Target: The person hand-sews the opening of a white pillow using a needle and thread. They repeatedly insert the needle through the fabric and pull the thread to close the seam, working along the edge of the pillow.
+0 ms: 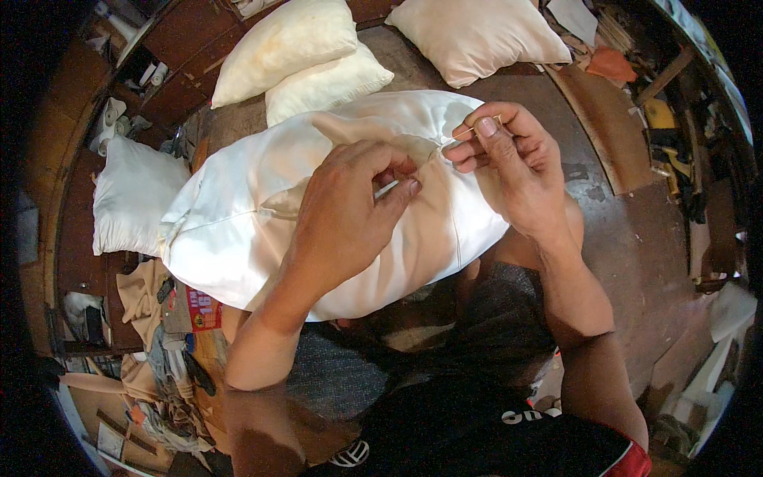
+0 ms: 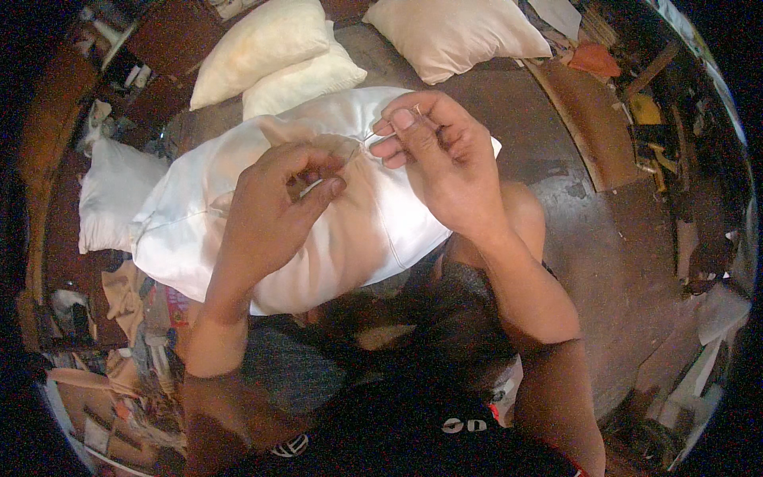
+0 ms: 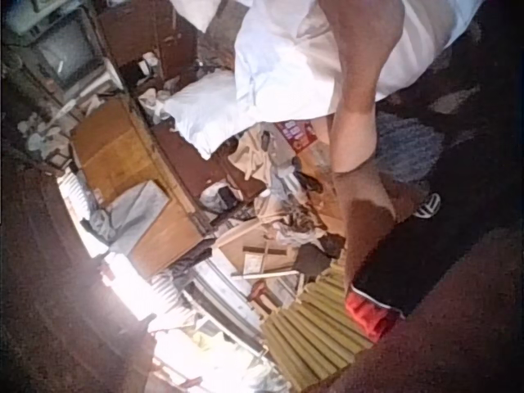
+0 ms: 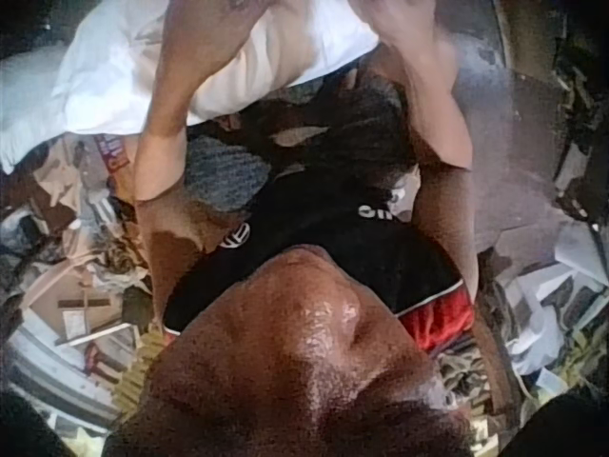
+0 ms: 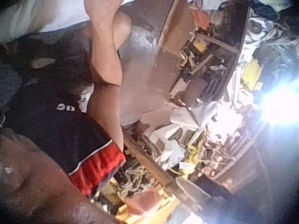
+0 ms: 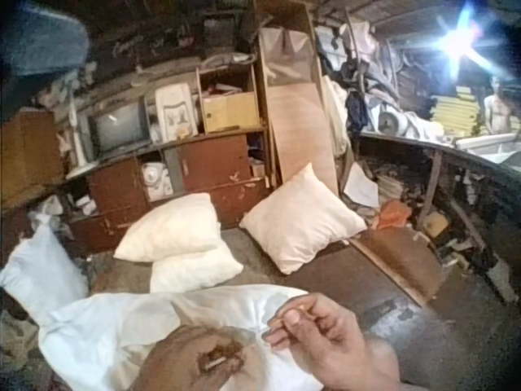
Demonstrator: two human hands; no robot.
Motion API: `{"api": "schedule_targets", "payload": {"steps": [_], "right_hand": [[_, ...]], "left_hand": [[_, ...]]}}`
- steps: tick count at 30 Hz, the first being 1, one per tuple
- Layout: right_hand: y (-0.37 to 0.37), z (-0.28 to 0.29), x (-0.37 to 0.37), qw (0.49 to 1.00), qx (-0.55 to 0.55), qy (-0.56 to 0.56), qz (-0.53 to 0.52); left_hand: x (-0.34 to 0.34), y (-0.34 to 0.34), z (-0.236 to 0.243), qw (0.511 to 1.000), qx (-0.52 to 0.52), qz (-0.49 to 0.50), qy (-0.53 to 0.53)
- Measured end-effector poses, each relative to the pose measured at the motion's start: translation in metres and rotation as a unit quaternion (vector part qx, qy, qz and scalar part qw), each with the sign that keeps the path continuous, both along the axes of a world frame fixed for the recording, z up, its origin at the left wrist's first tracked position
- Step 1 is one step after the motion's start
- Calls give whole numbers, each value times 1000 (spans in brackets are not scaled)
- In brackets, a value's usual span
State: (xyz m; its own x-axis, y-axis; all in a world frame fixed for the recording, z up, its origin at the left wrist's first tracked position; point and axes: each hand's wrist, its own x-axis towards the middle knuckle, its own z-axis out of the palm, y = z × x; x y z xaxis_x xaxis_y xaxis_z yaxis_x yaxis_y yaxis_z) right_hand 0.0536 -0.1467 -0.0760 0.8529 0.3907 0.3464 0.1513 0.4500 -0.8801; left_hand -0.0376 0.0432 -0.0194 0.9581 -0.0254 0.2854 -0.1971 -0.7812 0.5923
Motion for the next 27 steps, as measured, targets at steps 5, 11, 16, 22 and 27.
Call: {"api": "schedule_targets", "payload": {"steps": [5,11,16,22,27], "right_hand": [[0,2,-2,1000,-2,2,-7],[3,4,-5,1000,-24,2,-2],[5,4,-5,1000,-29,1,6],[4,3,-4,999,-25,16,19],[2,4,-2,999,-28,28,34]], "left_hand": [[0,2,1,1000,-15,-10,13],[-1,0,3,999,-40,-2,14],[-3,1,2,998,-55,-10,8],[-2,2,1,998,-58,-17,-9],[-1,2,-3,996,-88,-23,-19]]}}
